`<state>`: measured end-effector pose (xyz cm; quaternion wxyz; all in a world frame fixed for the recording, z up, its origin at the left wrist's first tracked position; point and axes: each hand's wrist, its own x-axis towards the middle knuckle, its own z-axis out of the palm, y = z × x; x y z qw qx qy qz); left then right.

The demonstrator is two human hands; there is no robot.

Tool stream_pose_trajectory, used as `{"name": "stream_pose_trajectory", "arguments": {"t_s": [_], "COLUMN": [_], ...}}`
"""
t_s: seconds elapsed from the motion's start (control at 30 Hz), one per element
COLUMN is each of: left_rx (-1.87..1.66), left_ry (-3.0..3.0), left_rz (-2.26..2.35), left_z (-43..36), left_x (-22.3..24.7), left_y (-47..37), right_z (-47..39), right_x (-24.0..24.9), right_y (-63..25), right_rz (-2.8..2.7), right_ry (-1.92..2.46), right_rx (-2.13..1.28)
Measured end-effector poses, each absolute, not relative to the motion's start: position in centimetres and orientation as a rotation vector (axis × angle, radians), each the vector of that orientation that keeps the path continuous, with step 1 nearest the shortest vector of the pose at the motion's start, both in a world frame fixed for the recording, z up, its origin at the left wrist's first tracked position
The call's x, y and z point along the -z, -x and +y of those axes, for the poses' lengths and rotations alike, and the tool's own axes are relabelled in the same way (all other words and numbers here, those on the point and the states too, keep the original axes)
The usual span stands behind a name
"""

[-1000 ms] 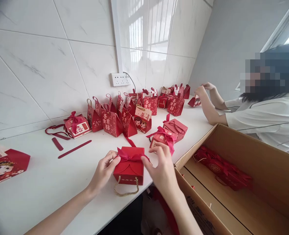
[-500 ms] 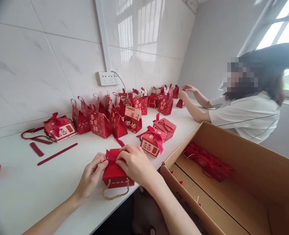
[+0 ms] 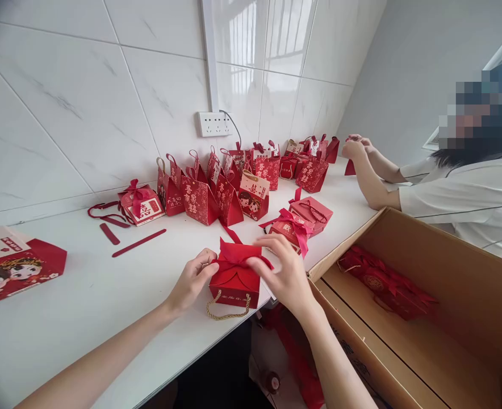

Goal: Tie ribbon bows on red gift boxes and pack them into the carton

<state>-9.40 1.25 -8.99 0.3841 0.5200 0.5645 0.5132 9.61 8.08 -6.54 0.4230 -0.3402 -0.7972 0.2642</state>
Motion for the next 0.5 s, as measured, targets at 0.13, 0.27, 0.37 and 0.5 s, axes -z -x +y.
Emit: {"name": "stream_pose_trajectory", "arguments": {"t_s": [0.13, 0.27, 0.37, 0.5], "left_rx": [-1.226, -1.270, -1.318, -1.342], "left_ry": [-1.255, -1.248, -1.294, -1.301], "left_rz": [1.555, 1.573, 1.540, 1.542], "left_z": [1.3, 1.6, 1.6, 1.5], "left_x": [8.7, 8.7, 8.9, 9.3], "left_y": [9.3, 9.2, 9.2, 9.1], "right_z": [7.0, 6.6, 6.6, 6.3], "right_x": [8.0, 10.1, 11.3, 11.6], "right_y": [-11.2, -10.6, -9.4, -8.5], "right_rz": [-1.755, -1.627, -1.399, -1.200], "right_ry": [1.265, 1.236, 1.065, 0.915], "right_rx": [-0.843, -1.294, -1.526, -1.628]}}
